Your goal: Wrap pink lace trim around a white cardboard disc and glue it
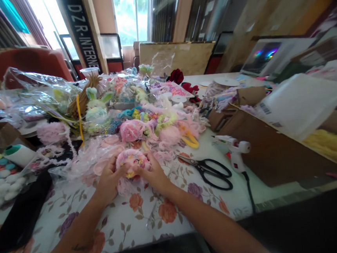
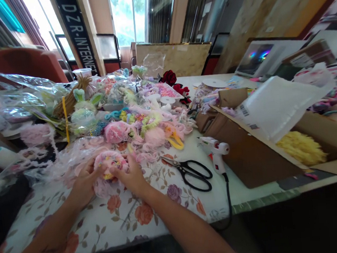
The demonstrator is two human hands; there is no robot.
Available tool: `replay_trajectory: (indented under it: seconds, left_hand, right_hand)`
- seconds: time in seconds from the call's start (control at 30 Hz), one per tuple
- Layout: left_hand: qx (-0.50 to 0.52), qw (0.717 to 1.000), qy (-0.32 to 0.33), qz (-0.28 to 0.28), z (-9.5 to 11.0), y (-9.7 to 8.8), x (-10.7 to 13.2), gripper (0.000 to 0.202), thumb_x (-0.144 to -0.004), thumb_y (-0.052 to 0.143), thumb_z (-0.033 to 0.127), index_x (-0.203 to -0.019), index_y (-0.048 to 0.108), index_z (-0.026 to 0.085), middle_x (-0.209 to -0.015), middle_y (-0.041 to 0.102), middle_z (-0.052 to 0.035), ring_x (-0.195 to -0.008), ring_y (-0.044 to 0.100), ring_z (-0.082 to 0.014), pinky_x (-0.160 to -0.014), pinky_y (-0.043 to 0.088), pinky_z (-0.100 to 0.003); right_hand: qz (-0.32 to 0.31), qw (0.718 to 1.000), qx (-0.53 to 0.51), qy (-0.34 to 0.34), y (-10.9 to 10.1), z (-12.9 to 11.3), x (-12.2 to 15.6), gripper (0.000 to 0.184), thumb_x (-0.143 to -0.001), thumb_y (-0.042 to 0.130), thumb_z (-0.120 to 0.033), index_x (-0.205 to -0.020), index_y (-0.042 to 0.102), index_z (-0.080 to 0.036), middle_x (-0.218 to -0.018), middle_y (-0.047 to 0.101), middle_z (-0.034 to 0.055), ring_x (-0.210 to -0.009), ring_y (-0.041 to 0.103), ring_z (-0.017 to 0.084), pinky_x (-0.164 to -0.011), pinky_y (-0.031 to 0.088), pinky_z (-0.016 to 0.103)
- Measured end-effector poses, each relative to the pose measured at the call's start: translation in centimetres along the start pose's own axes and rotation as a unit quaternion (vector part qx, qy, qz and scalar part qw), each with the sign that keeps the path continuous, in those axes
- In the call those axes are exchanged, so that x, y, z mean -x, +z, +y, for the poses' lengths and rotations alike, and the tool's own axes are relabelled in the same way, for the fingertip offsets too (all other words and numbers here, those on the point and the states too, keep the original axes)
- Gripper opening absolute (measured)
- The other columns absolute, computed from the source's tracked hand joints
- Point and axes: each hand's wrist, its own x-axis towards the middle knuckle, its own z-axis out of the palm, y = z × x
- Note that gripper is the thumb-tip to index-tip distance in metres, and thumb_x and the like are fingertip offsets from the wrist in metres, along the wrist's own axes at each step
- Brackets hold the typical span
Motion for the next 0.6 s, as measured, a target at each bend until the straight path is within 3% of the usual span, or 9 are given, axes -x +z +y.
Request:
replay_trajectory:
  seconds: [0.17,0.27,0.4,0.6]
  left_hand:
    - [-0.01,0.998,-0.005,0.061,0.1,-0.7,-0.3,0.057,-0.074,0.073,0.038,-0.124,0.053,0.018,-0.105,0.069,-0.0076,-0.093,0.068,-0.025,-0.079,0.056,-0.037]
    - [-0.103,0.992,-0.016,0.069,0.0,-1.3,-0.7,0.058,-0.073,0.071,0.042,-0.123,0.054,0.018,-0.107,0.069,-0.0081,-0.097,0.066,-0.0273,-0.085,0.053,-0.041]
    - [-0.284,0.955,0.027,0.076,-0.3,-1.3,-1.6,0.06,-0.07,0.069,0.048,-0.119,0.058,0.016,-0.119,0.065,-0.0116,-0.113,0.059,-0.0319,-0.099,0.043,-0.047]
    - [-0.388,0.913,0.097,0.075,-1.1,-1.1,-2.2,0.063,-0.073,0.066,0.048,-0.124,0.054,0.013,-0.133,0.057,-0.0155,-0.126,0.05,-0.0316,-0.108,0.036,-0.046]
  right_hand:
    - [0.072,0.996,0.011,-0.056,-0.2,0.0,-0.1,0.033,-0.082,0.063,-0.042,-0.105,0.053,-0.019,-0.08,0.061,0.0008,-0.071,0.059,0.015,-0.064,0.049,0.027]
    - [0.142,0.983,0.024,-0.111,-0.7,0.1,-0.3,0.028,-0.085,0.059,-0.039,-0.104,0.053,-0.02,-0.081,0.061,0.0011,-0.07,0.06,0.015,-0.065,0.049,0.027]
    - [0.197,0.968,0.058,-0.143,-1.4,0.0,-0.7,0.024,-0.086,0.057,-0.037,-0.101,0.055,-0.02,-0.084,0.06,0.0022,-0.073,0.06,0.016,-0.069,0.05,0.029]
    - [0.202,0.968,0.082,-0.123,-1.6,0.0,-0.9,0.023,-0.084,0.057,-0.035,-0.101,0.056,-0.019,-0.084,0.06,0.0023,-0.074,0.059,0.016,-0.067,0.049,0.028]
